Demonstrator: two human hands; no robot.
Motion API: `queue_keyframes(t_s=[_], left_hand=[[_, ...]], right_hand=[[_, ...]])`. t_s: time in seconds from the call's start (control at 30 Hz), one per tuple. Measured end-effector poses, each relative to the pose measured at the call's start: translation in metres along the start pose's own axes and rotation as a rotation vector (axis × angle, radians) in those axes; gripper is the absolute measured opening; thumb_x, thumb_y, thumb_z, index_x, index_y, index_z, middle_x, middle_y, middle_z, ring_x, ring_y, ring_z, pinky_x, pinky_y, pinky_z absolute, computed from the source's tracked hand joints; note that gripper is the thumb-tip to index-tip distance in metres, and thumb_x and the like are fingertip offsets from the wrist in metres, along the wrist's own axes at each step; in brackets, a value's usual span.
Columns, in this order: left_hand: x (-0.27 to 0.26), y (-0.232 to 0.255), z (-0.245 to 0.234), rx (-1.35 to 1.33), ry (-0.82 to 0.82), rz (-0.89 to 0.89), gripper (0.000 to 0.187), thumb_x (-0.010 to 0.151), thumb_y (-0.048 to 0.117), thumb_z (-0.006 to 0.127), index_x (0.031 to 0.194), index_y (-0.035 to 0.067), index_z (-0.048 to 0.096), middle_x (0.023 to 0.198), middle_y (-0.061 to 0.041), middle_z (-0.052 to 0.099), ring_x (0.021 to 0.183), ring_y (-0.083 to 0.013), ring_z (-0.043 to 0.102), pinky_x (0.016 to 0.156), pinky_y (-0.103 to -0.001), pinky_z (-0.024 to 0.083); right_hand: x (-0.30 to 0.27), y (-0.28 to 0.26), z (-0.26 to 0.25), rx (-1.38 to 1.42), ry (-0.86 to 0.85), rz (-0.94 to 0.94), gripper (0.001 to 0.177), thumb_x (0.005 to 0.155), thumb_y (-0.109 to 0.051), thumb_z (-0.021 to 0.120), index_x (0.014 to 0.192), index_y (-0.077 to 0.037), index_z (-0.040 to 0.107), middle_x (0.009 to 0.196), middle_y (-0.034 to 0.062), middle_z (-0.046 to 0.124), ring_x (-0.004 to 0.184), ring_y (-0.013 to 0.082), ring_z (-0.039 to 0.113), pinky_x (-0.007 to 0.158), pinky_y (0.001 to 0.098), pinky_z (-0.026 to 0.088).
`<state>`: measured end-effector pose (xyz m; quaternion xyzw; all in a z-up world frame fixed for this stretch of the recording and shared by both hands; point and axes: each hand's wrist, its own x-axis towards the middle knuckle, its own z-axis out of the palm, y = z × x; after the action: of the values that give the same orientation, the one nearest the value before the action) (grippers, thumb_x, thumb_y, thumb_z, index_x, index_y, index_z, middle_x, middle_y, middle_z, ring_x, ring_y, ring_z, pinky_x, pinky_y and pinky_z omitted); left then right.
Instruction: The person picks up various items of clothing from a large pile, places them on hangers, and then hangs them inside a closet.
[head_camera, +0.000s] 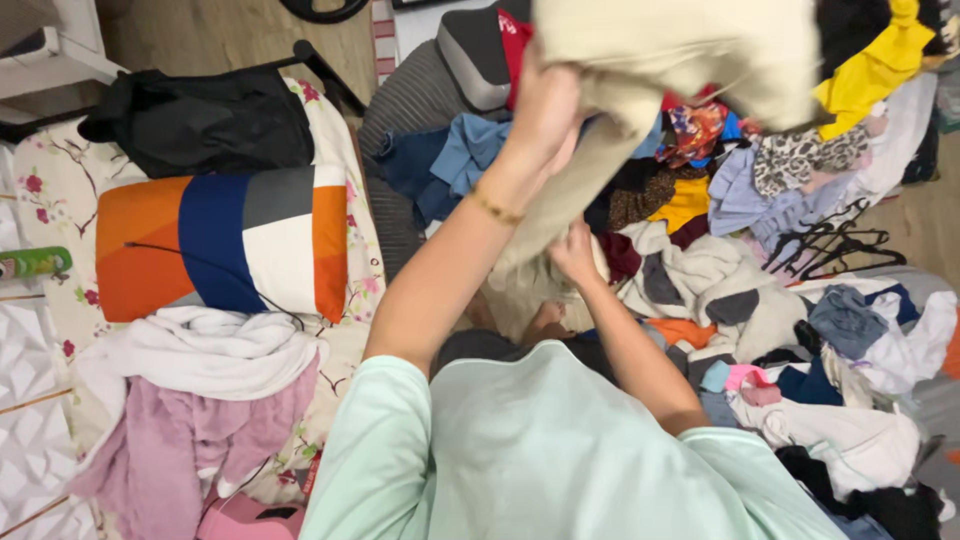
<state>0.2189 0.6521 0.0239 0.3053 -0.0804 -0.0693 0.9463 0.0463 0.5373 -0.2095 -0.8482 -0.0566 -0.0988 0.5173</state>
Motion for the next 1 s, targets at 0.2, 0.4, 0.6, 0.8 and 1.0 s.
queue_keyframes(t_s=[0.2, 0.4, 0.6, 0.8, 1.0], left_hand=[[-0.004, -0.017, -0.084, 1.330, -0.202, 0.303, 0.091, 0.090, 0.044, 0.081, 0.155, 0.002, 0.034, 0.153, -0.030, 0.044, 0.143, -0.0413, 0.041, 0.117, -0.045, 0.034], [-0.155, -0.068, -0.199, 0.577, -0.131, -0.510, 0.069, 0.100, 0.043, 0.054, 0.155, 0.004, 0.039, 0.149, -0.010, 0.054, 0.131, -0.0209, 0.054, 0.108, -0.037, 0.044], [-0.146, -0.089, -0.169, 0.253, 0.190, -0.659, 0.053, 0.108, 0.032, 0.046, 0.152, 0.003, 0.042, 0.145, -0.011, 0.058, 0.125, -0.0208, 0.061, 0.103, -0.035, 0.052], [-0.107, -0.062, -0.129, 0.365, -0.012, -0.503, 0.044, 0.107, 0.022, 0.053, 0.142, -0.005, 0.056, 0.136, -0.016, 0.066, 0.116, -0.0216, 0.067, 0.098, -0.037, 0.057], [-0.080, -0.049, -0.097, 0.259, 0.048, -0.666, 0.036, 0.108, 0.026, 0.049, 0.128, 0.000, 0.064, 0.115, -0.011, 0.071, 0.097, -0.0174, 0.070, 0.083, -0.034, 0.060]], right_hand=[[0.069, -0.065, -0.051, 0.626, 0.290, 0.414, 0.051, 0.094, -0.015, 0.073, 0.140, 0.000, 0.057, 0.130, 0.0107, 0.068, 0.115, 0.0237, 0.067, 0.099, 0.0376, 0.053], [0.126, -0.148, -0.141, 1.243, 0.264, 0.539, 0.054, 0.095, -0.026, 0.070, 0.140, 0.000, 0.055, 0.133, 0.0183, 0.067, 0.118, 0.0316, 0.070, 0.103, 0.0457, 0.058], [0.134, -0.105, -0.130, 1.151, 0.279, 0.503, 0.045, 0.101, -0.019, 0.067, 0.139, 0.001, 0.054, 0.130, 0.0156, 0.069, 0.117, 0.0288, 0.070, 0.103, 0.0441, 0.058], [0.080, 0.015, -0.115, 0.649, 0.119, 0.532, 0.027, 0.101, -0.013, 0.072, 0.120, -0.003, 0.056, 0.112, 0.0155, 0.069, 0.099, 0.0234, 0.066, 0.089, 0.0408, 0.056], [0.067, -0.044, -0.146, -0.623, -0.243, 0.528, 0.041, 0.100, -0.038, 0.077, 0.113, -0.004, 0.059, 0.099, 0.0180, 0.072, 0.090, 0.0327, 0.072, 0.081, 0.0401, 0.054]])
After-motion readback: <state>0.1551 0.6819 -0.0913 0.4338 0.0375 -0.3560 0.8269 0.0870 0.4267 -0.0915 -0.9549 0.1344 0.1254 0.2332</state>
